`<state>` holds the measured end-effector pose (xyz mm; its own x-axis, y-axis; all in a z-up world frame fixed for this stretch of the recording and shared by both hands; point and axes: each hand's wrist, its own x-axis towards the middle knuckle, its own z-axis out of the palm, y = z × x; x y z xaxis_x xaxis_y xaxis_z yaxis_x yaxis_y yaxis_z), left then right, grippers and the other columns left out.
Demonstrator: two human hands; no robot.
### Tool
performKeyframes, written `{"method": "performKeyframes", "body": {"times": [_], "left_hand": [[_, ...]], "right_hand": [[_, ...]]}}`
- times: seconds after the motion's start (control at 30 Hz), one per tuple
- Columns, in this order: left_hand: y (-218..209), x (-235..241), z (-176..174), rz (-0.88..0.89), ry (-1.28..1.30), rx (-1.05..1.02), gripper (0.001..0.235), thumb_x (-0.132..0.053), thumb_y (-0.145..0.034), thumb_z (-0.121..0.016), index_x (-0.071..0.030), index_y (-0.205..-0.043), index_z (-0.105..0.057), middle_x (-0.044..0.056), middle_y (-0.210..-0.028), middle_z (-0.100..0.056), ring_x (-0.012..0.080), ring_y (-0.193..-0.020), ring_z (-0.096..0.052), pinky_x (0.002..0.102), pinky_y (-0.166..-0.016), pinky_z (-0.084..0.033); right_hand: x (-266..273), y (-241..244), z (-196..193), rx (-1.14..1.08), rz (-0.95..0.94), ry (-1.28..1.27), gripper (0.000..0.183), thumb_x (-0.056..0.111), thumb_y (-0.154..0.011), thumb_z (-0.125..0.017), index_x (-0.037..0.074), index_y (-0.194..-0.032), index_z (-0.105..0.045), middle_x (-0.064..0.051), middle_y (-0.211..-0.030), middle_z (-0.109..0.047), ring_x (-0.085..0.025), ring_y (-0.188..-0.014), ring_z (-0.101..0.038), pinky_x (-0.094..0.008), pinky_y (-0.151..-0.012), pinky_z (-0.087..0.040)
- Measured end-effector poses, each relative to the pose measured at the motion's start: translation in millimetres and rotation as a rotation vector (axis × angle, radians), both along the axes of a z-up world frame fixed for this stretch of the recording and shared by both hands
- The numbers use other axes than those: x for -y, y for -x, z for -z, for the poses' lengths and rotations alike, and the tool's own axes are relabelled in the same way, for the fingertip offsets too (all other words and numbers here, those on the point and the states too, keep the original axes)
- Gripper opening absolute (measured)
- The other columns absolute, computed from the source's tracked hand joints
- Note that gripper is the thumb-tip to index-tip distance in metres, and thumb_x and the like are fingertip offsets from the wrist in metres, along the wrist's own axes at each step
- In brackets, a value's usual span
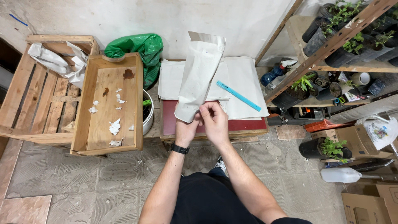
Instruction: The person folds white paper into cone-shaped sleeves, places small potted plants inside, and sets the wrapped plants on a nearby shelf. The person repeats the folding and wrapping process for multiple plants.
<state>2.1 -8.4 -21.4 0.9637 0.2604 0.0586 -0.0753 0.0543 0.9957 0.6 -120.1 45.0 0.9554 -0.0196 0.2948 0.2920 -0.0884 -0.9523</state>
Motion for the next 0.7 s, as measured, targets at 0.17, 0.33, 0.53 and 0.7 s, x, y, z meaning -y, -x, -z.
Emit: {"method": "performKeyframes", "body": {"times": [0.17, 0.33, 0.53, 0.7], "left_hand": [[1.2, 1.2, -11.8, 0.007, -0.002, -0.022, 0.075, -0.006, -0.092, -0.08, 0.0, -0.162, -0.054, 0.027, -0.12, -0.082, 0.0295, -0.121, -0.073, 0.057, -0.106, -0.057], [-4.0, -5.2, -30.3, 0.039, 0.071, -0.085, 0.034, 0.003, -0.098, -0.075, 0.003, -0.132, -0.075, 0.01, -0.097, -0.079, 0.0171, -0.078, -0.073, 0.035, -0.072, -0.064], [-3.8, -5.9, 15.1, 0.053, 0.057, -0.099, 0.044, -0.004, -0.095, -0.078, 0.005, -0.138, -0.075, 0.018, -0.109, -0.081, 0.0225, -0.098, -0.075, 0.037, -0.077, -0.066], [-3.9, -10.0, 7.9, 0.014, 0.003, -0.118, 0.064, -0.027, -0.102, -0.087, -0.003, -0.158, -0.068, 0.023, -0.157, -0.07, 0.0361, -0.15, -0.061, 0.057, -0.121, -0.053]], "right_hand": [[2.4, -4.0, 12.3, -0.172, -0.115, -0.241, 0.006, 0.002, -0.111, -0.069, -0.003, -0.113, -0.071, -0.016, -0.084, -0.076, -0.018, -0.064, -0.075, -0.03, -0.059, -0.062], [-0.2, 3.6, -4.0, -0.308, -0.187, -0.383, 0.011, -0.004, -0.105, -0.073, -0.006, -0.116, -0.071, -0.016, -0.094, -0.077, -0.019, -0.078, -0.081, -0.029, -0.067, -0.069], [-1.9, 4.6, 6.8, -0.383, -0.25, -0.549, 0.025, -0.003, -0.107, -0.071, -0.008, -0.132, -0.072, -0.018, -0.09, -0.081, -0.023, -0.069, -0.084, -0.031, -0.061, -0.073], [21.9, -11.6, 35.1, -0.312, -0.123, -0.51, 0.014, 0.01, -0.112, -0.072, -0.004, -0.111, -0.075, -0.017, -0.072, -0.072, -0.024, -0.058, -0.078, -0.026, -0.046, -0.064]]}}
